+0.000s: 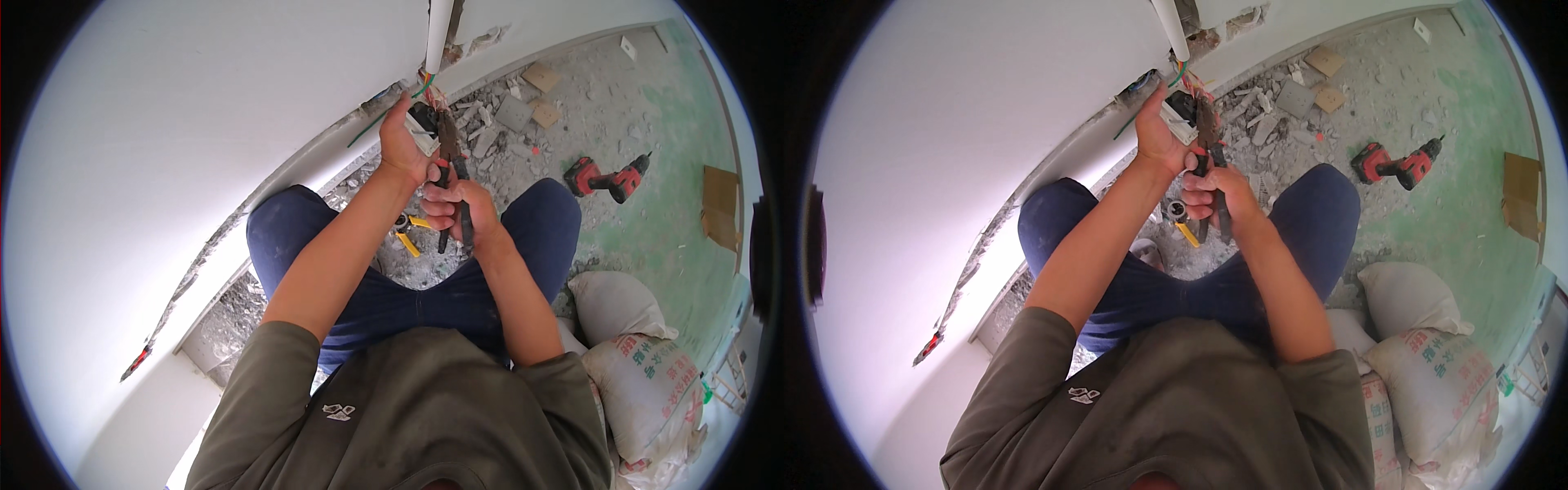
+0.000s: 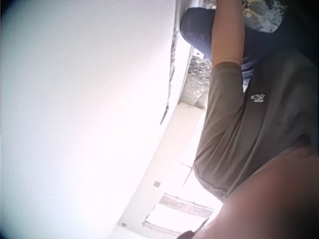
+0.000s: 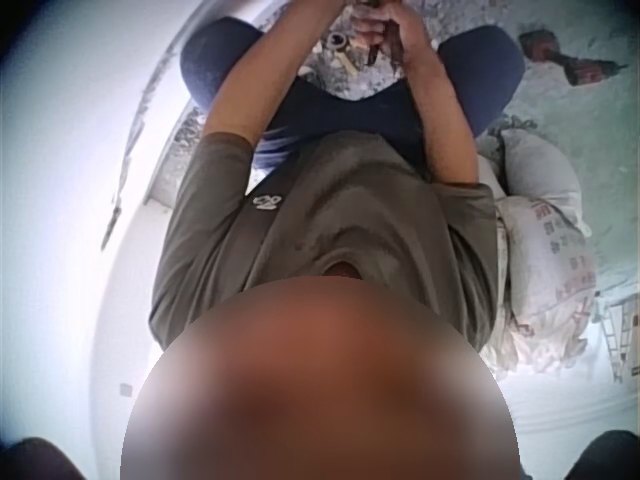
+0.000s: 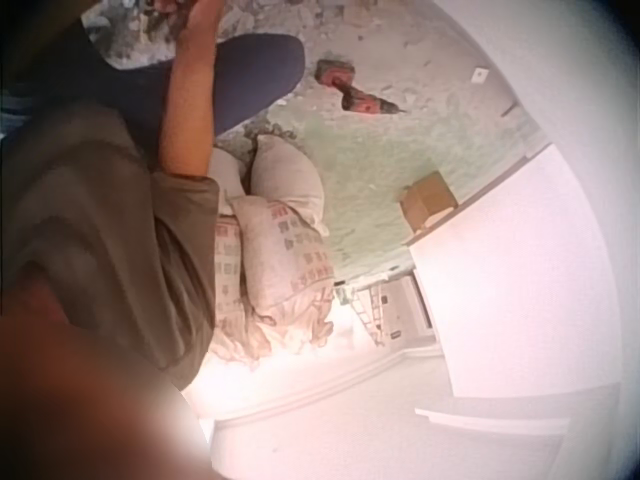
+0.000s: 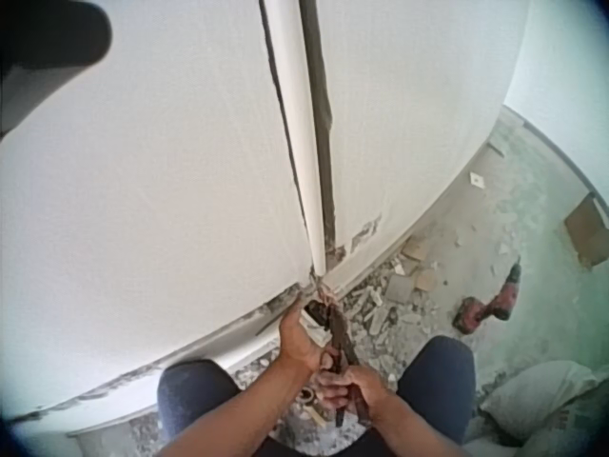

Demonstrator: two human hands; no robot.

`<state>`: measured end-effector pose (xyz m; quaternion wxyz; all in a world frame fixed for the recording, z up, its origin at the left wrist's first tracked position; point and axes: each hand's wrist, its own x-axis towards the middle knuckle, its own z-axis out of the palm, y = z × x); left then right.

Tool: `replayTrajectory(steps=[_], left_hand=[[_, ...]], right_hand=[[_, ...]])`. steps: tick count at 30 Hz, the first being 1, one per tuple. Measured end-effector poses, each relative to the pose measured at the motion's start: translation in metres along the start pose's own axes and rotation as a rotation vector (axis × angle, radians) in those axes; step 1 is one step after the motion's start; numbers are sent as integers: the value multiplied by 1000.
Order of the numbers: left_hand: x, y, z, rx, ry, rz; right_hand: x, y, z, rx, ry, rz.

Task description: Installing and wiring an electrical wall socket at a construction site.

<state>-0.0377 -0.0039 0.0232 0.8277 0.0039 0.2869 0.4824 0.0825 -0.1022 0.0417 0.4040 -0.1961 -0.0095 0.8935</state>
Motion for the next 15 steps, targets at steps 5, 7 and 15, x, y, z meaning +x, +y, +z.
replayTrajectory(steps=[5,7,15], left_hand=[[-9,-6,16,-21,27,26],[-5,-6,11,-7,10,56],[-7,-6,9,135,107,75]], right_hand=[[-17,-36,27,-305,384,103],[-22,-53,33,-445,376,141],[-27,-102,44,-1393,477,315]])
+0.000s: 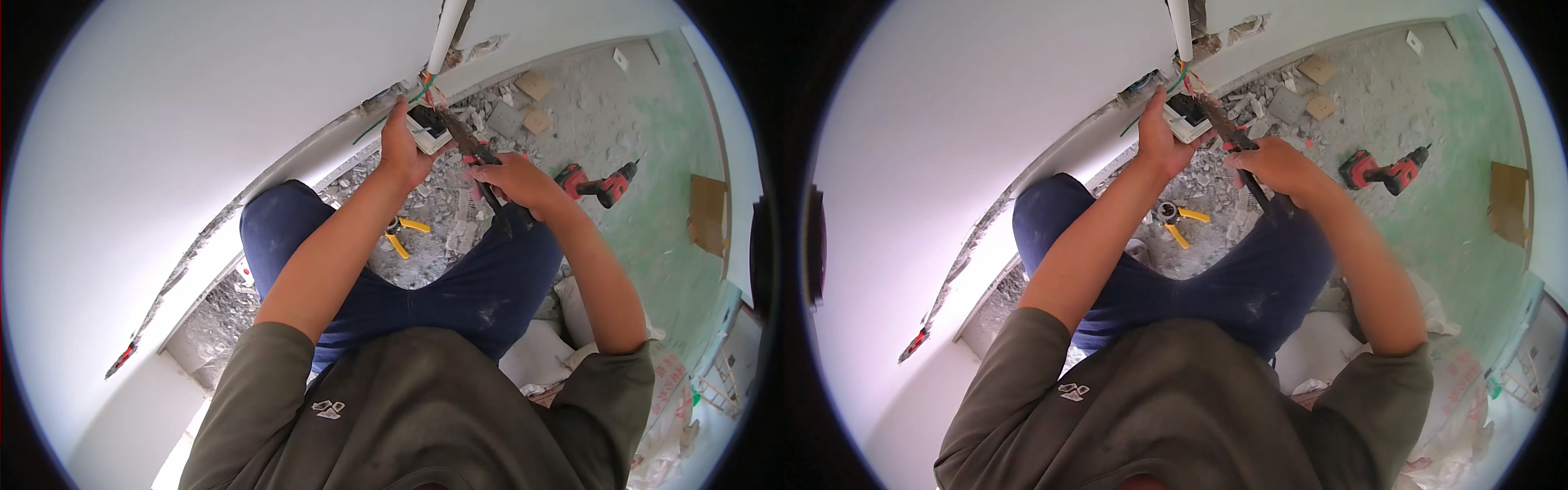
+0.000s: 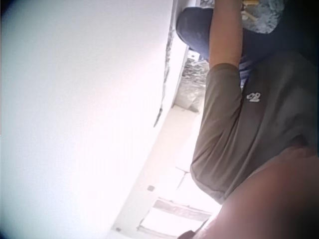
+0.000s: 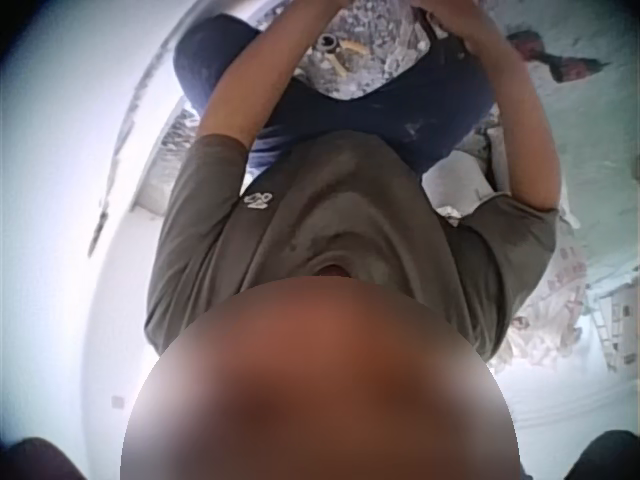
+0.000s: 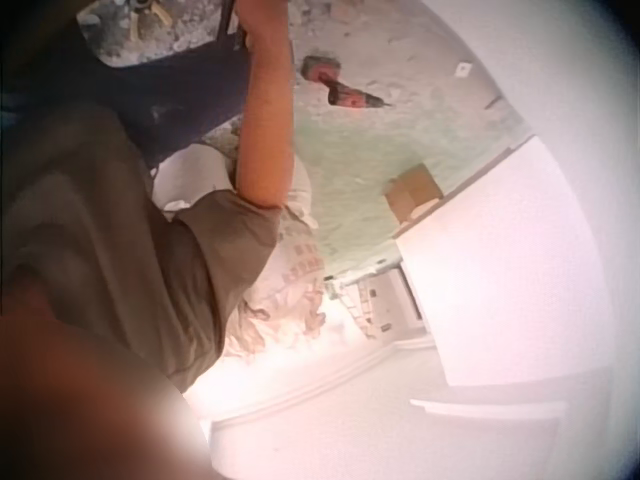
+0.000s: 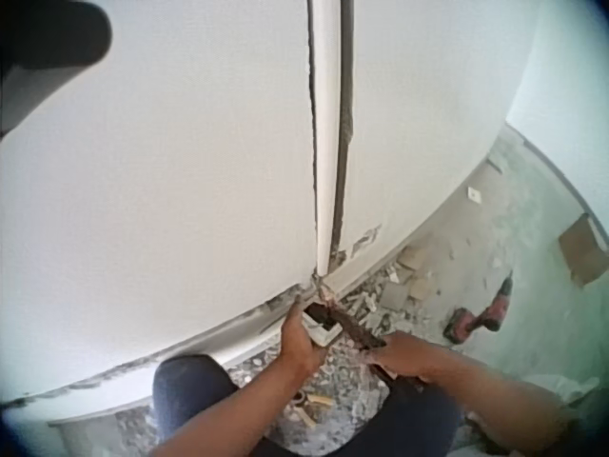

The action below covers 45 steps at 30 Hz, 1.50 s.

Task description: Installing and wiring an electrical wall socket at a construction site.

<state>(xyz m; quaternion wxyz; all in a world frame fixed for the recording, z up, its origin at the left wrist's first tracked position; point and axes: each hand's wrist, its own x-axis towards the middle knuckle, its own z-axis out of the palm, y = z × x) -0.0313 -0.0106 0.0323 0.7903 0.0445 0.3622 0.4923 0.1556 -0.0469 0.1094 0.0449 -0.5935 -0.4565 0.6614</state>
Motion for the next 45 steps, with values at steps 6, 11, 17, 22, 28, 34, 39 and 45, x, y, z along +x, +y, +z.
replayTrajectory(steps=[6,11,17,22,28,34,39,45], left_hand=[[0,6,-1,-2,7,-60],[2,8,0,-38,19,-131],[0,-1,1,-42,1,-52],[3,-12,1,-36,3,48],[7,-17,-1,10,70,136],[2,-18,8,50,153,223],[-8,-20,22,224,249,342],[2,-24,7,230,208,397]], right_hand=[[-14,-4,-5,115,-39,46],[-21,-6,-10,121,35,44],[-17,-23,-15,-481,214,-43],[-21,-55,-9,-1063,427,-131],[-17,-101,-3,-1368,314,-58],[-11,-123,6,-1610,280,-188],[1,-146,12,-1559,29,6],[6,-130,9,-1180,-37,76]])
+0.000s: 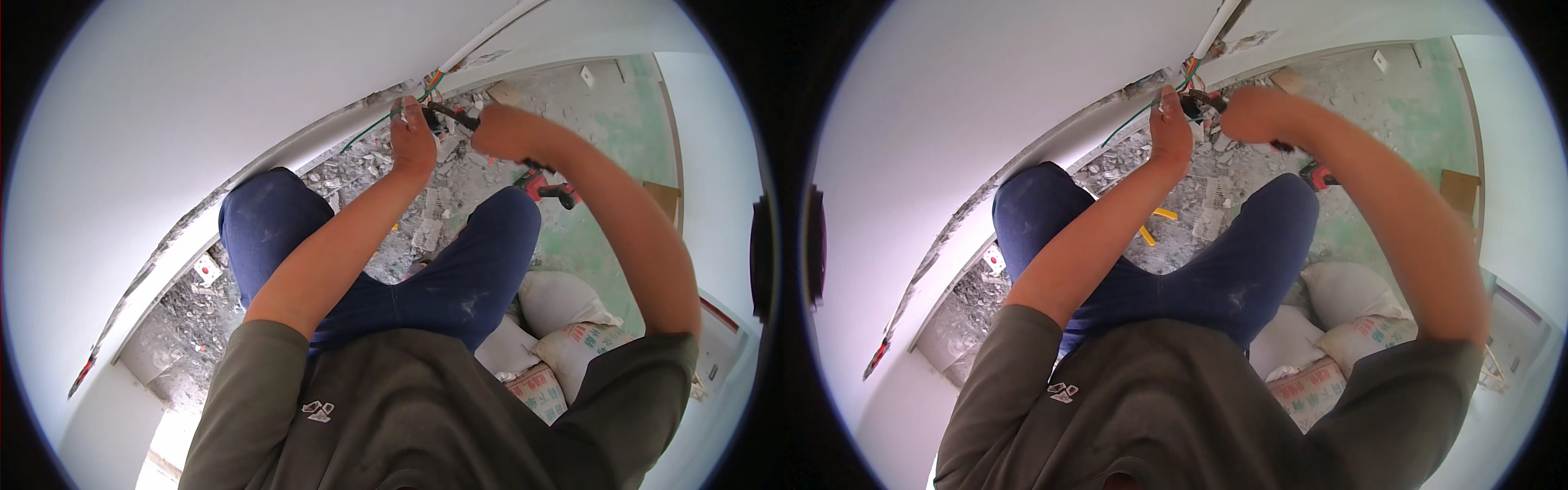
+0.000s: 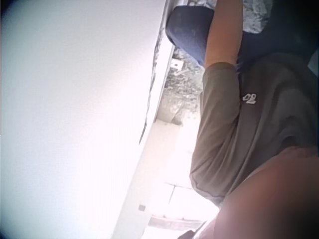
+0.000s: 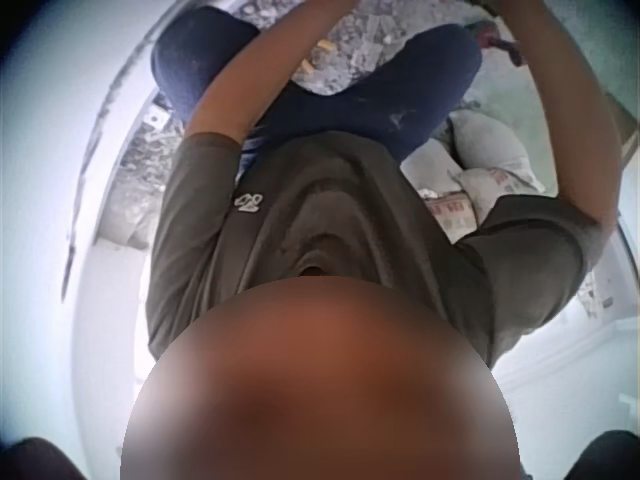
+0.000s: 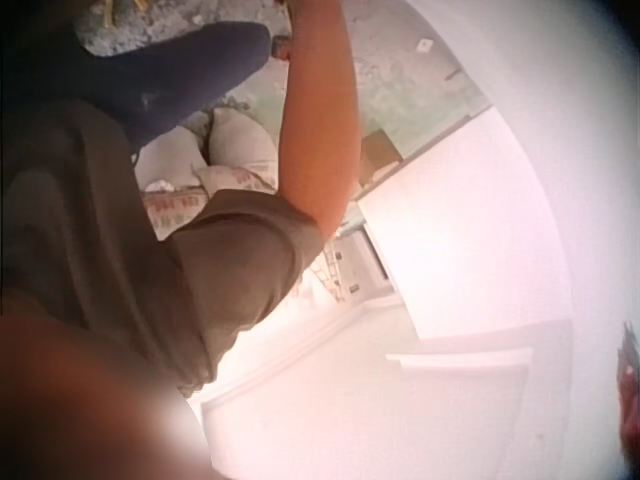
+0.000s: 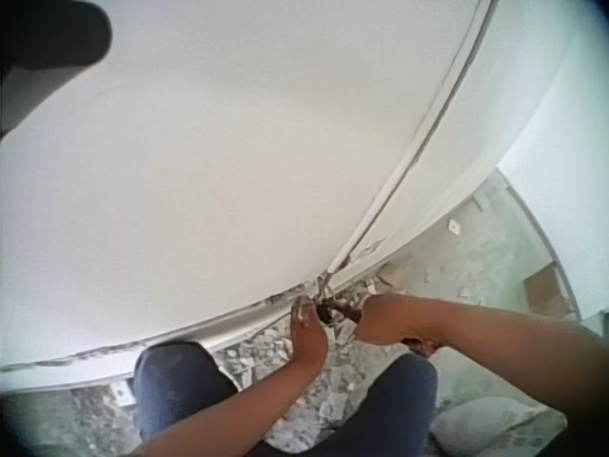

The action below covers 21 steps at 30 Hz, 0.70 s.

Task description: Installing and wiring an electrical wall socket at a construction site.

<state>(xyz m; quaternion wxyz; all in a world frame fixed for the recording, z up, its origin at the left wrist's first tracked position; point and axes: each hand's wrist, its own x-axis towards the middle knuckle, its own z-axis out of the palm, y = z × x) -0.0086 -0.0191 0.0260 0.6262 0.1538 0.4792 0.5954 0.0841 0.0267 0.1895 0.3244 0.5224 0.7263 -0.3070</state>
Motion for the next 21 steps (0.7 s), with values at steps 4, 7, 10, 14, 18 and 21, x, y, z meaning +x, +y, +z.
replayTrajectory(steps=[4,7,10,14,18,21], left_hand=[[-4,12,6,-55,30,-73],[-15,21,16,-82,25,-128],[-15,12,12,111,67,-28],[8,-20,-11,304,76,339],[-9,-4,7,222,140,167],[-14,5,7,141,57,34]], right_hand=[[-5,4,23,541,89,286],[4,18,12,-166,13,-106],[-10,-13,-21,59,-115,8],[2,-14,-2,554,-82,282],[-11,2,28,860,6,284],[-13,-1,31,1168,-13,299]])
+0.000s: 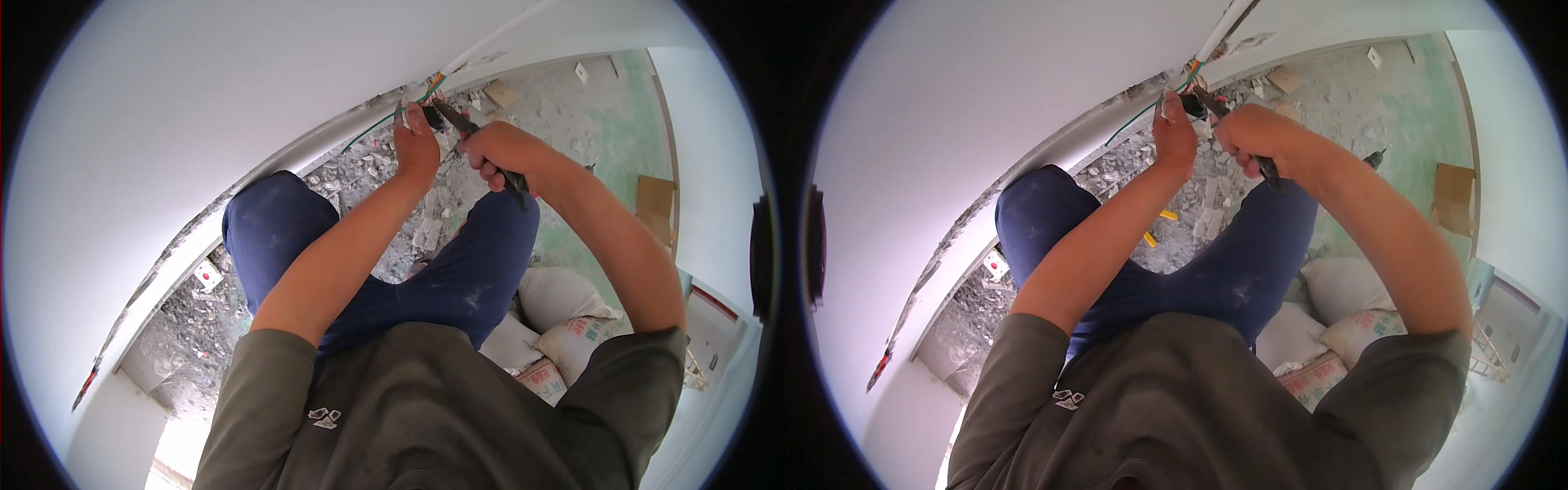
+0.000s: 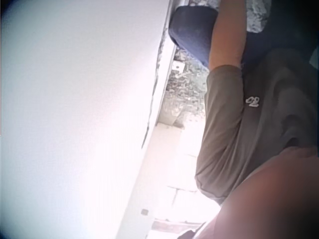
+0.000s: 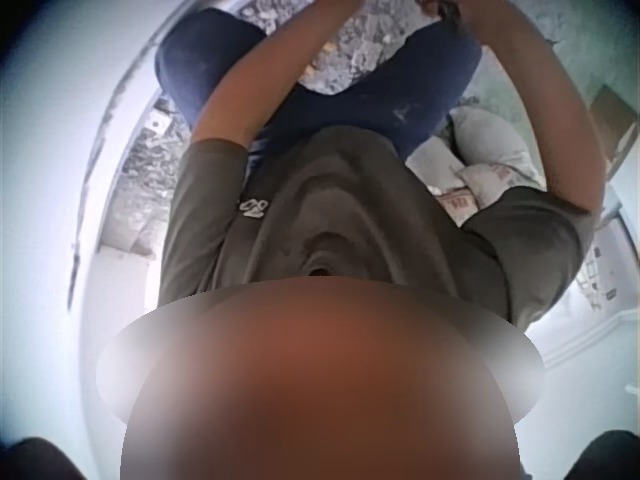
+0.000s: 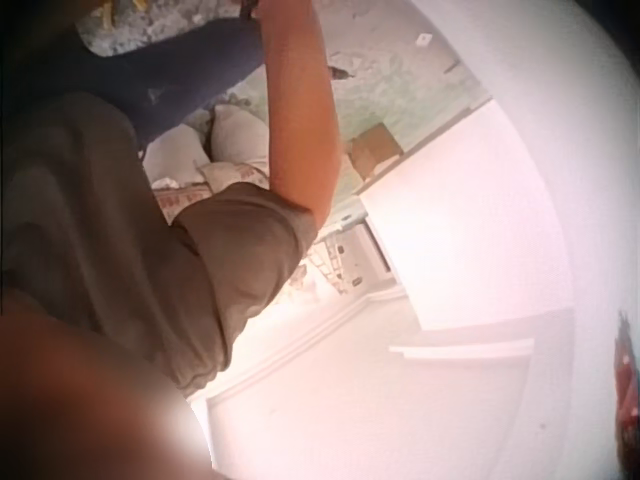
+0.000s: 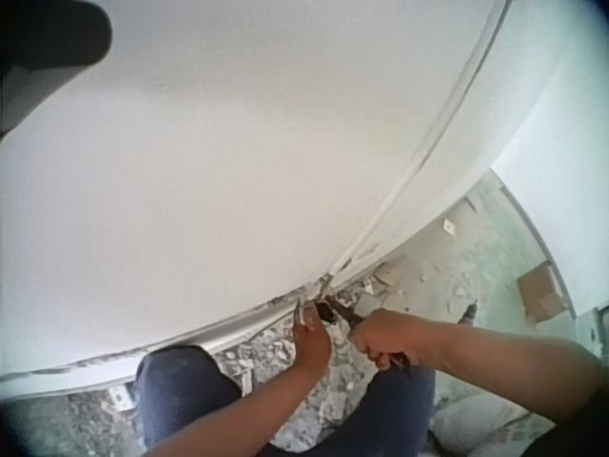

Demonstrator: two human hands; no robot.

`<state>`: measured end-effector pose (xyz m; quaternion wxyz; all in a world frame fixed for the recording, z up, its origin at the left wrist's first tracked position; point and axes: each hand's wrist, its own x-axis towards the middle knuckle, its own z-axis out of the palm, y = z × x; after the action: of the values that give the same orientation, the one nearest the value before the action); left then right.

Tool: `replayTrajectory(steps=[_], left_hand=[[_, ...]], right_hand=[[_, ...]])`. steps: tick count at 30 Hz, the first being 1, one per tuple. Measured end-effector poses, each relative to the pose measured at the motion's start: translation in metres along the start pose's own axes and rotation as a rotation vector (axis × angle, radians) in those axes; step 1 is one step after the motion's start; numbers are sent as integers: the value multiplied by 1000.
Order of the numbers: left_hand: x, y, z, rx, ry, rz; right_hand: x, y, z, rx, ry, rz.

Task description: Installing and wiring an electrical wall socket at a construction site.

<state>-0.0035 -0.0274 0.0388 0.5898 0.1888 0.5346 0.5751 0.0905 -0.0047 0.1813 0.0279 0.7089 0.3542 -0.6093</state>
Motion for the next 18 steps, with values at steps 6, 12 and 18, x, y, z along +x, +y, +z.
replayTrajectory(steps=[6,12,18], left_hand=[[16,-13,-9,-246,-35,-70],[10,2,-7,-361,-80,-271],[20,3,-16,-392,-170,-329]], right_hand=[[8,7,1,184,-85,66],[8,29,-6,158,-35,-10],[21,35,-8,45,-136,29]])
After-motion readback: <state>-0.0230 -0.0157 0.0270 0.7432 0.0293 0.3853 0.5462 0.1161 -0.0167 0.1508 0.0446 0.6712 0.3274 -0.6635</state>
